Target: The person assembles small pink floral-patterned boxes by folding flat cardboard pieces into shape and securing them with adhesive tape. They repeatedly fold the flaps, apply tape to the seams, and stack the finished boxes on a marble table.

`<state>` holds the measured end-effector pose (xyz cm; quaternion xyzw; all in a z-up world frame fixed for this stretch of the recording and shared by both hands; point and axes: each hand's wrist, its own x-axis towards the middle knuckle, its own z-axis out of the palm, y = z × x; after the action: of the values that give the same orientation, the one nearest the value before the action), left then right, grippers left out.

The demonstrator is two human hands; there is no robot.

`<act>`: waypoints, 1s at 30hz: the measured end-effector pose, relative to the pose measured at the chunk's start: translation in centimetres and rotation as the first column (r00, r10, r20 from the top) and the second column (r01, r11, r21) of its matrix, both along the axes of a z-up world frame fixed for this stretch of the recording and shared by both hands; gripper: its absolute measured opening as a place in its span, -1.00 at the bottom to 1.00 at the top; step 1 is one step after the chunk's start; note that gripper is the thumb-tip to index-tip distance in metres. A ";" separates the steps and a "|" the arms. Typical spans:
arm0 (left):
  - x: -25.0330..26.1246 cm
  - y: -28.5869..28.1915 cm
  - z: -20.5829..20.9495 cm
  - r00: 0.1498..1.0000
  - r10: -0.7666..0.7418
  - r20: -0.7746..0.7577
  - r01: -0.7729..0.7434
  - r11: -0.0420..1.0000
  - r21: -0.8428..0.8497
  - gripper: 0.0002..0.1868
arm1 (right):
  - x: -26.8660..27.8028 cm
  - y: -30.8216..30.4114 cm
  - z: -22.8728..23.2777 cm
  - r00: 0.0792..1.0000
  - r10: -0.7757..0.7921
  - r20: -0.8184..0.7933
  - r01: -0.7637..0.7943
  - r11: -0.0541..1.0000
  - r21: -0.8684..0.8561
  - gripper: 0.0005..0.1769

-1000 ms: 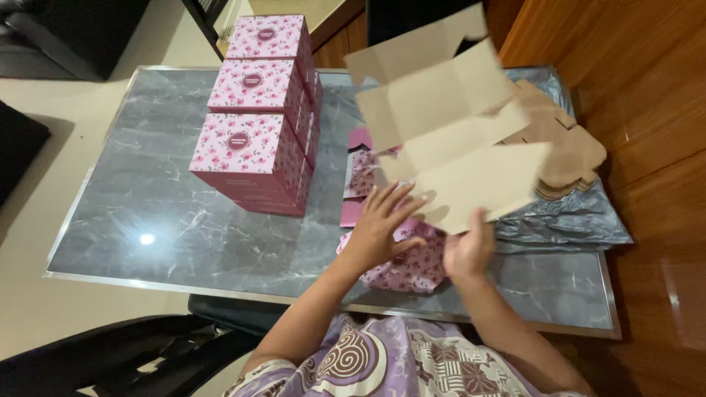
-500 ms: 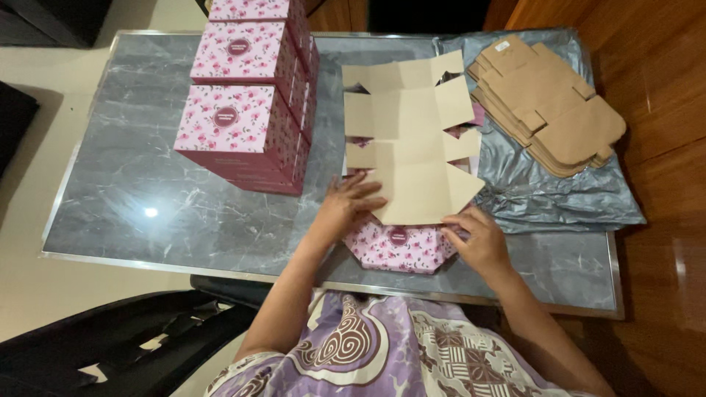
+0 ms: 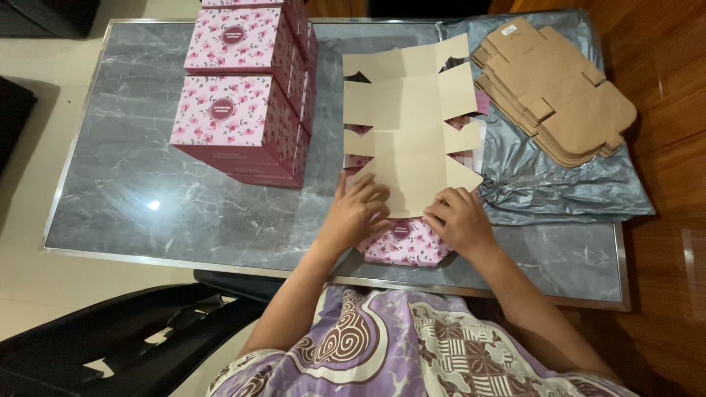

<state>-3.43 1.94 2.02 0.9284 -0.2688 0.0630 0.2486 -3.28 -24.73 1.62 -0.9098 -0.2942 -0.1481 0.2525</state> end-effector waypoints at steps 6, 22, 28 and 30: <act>0.3 -1.1 -0.8 0.995 0.101 0.013 -0.100 0.993 -0.065 -0.82 | 1.2 0.2 -0.5 0.990 -0.066 -0.126 0.066 0.998 -0.006 -0.81; 0.9 -4.0 0.4 0.934 0.337 -0.117 -0.344 0.938 -0.050 -0.66 | 1.9 2.8 -2.1 0.957 -0.239 -0.162 0.244 0.970 0.011 -0.69; 1.6 -2.5 -0.5 0.924 0.364 -0.115 -0.374 0.923 -0.087 -0.62 | 2.1 0.1 -4.5 0.926 -0.315 -0.208 0.340 0.936 0.094 -0.69; 1.6 -1.7 -1.4 0.926 0.365 -0.093 -0.374 0.921 -0.108 -0.59 | 1.9 -0.8 -5.1 0.912 -0.336 -0.235 0.369 0.922 0.115 -0.65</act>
<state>-1.81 0.20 0.62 0.9468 -0.0755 0.0923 0.2988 -1.37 -25.50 -3.50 -0.9358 -0.0837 -0.1167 0.3220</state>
